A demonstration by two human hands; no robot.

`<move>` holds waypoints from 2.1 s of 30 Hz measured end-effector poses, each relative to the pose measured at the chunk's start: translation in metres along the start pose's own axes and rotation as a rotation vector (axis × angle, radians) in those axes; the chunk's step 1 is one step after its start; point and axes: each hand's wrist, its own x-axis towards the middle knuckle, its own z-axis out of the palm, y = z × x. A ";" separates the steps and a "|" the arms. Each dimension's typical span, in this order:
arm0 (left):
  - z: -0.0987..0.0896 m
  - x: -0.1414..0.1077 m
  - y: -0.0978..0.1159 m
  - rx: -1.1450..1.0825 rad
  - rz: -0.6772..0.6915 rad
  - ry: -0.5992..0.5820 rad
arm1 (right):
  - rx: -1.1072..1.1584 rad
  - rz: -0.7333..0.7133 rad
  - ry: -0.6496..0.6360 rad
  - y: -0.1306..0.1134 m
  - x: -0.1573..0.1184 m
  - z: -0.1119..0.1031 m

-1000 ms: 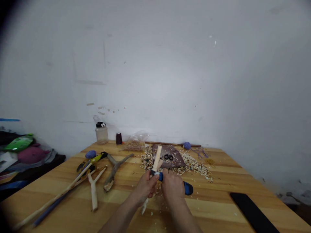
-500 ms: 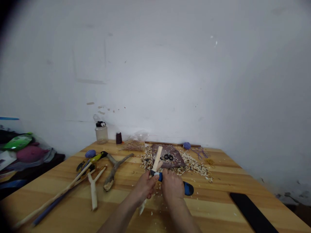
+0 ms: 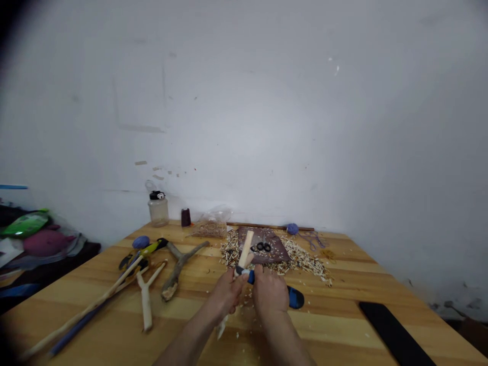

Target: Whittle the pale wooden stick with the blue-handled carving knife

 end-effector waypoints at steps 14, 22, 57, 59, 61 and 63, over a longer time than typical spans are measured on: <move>-0.004 0.012 -0.012 -0.083 0.189 0.021 | 0.098 -0.109 -0.026 0.009 0.004 -0.007; -0.002 0.011 -0.011 -0.111 0.145 0.019 | 0.102 -0.098 0.028 0.009 0.003 -0.008; 0.004 0.008 -0.010 -0.022 0.046 0.133 | 0.030 0.002 0.005 0.001 0.000 -0.006; 0.004 0.008 -0.008 0.014 0.054 0.142 | 0.026 0.006 0.012 0.000 -0.001 -0.005; 0.003 0.007 -0.005 0.061 0.096 0.165 | 0.021 0.018 0.019 0.000 -0.001 -0.004; 0.002 0.008 -0.004 0.122 0.158 0.201 | 0.025 0.027 0.019 0.000 0.000 -0.004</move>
